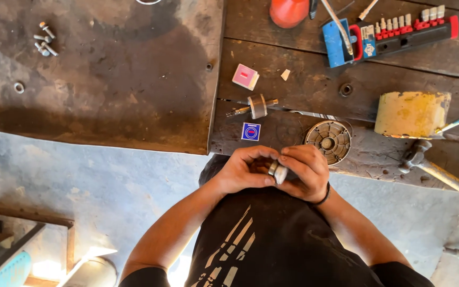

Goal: Repairing an electric motor by inspecting the rotor and installing a new bearing on the shaft.

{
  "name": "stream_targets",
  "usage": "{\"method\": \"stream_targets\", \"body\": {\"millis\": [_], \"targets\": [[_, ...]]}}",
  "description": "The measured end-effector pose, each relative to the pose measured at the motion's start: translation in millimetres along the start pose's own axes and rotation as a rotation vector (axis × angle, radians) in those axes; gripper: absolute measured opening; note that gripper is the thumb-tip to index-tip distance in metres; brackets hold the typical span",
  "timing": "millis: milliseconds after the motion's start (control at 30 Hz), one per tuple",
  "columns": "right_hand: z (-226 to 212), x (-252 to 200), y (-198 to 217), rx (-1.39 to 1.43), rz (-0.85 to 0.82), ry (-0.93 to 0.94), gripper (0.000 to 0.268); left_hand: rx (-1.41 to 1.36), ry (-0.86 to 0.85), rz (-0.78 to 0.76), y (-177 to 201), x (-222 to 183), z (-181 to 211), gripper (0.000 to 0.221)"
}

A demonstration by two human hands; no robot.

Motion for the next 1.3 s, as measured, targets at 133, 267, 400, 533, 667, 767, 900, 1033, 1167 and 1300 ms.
{"method": "stream_targets", "body": {"millis": [133, 267, 400, 533, 667, 767, 900, 1033, 1167, 1300], "targets": [[-7.4, 6.3, -4.5, -0.009, -0.052, 0.023, 0.042, 0.173, 0.021, -0.063, -15.1, 3.9, 32.2, 0.047], [-7.3, 2.9, -9.0, 0.028, -0.098, -0.007, 0.041, 0.220, 0.051, -0.089, -16.0, -3.2, 37.7, 0.046], [-5.5, 2.1, -11.9, 0.077, -0.122, -0.030, 0.041, 0.265, 0.039, -0.114, -19.4, -1.6, 47.7, 0.045], [-5.5, -0.4, -12.6, 0.095, -0.125, -0.028, 0.038, 0.319, 0.018, -0.137, -19.6, -3.1, 49.6, 0.045], [-5.4, 4.0, -11.7, 0.086, -0.114, -0.052, 0.038, 0.317, 0.046, -0.135, -13.5, 0.2, 45.7, 0.044], [8.3, -4.5, -1.6, 0.092, -0.097, -0.135, 0.045, 0.243, 0.114, -0.092, -3.2, 2.3, 27.3, 0.049], [59.7, -15.3, 24.9, -0.085, 0.001, -0.448, 0.054, 1.130, 0.047, -0.270, 0.1, 26.4, 26.2, 0.054], [101.5, -27.0, 29.0, -0.394, -0.135, -0.787, 0.047, 1.872, 0.045, -0.683, 30.7, 17.4, -47.7, 0.046], [111.9, -29.5, 21.8, -0.579, -0.248, -0.799, 0.044, 1.950, -0.014, -0.780, 33.6, 23.8, -71.6, 0.042], [144.8, -43.4, 7.1, -0.768, -0.317, -0.819, 0.049, 1.998, -0.165, -0.832, 37.2, 25.5, -89.2, 0.031]]}}
Point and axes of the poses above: each hand's wrist, its own x-axis towards the middle knuckle, its own y-axis out of the back of the hand, z = x × y, the point moved 8 cm from there along x, towards the middle knuckle, and after that the axes turned 15 degrees about -y, right-handed, at the moved point
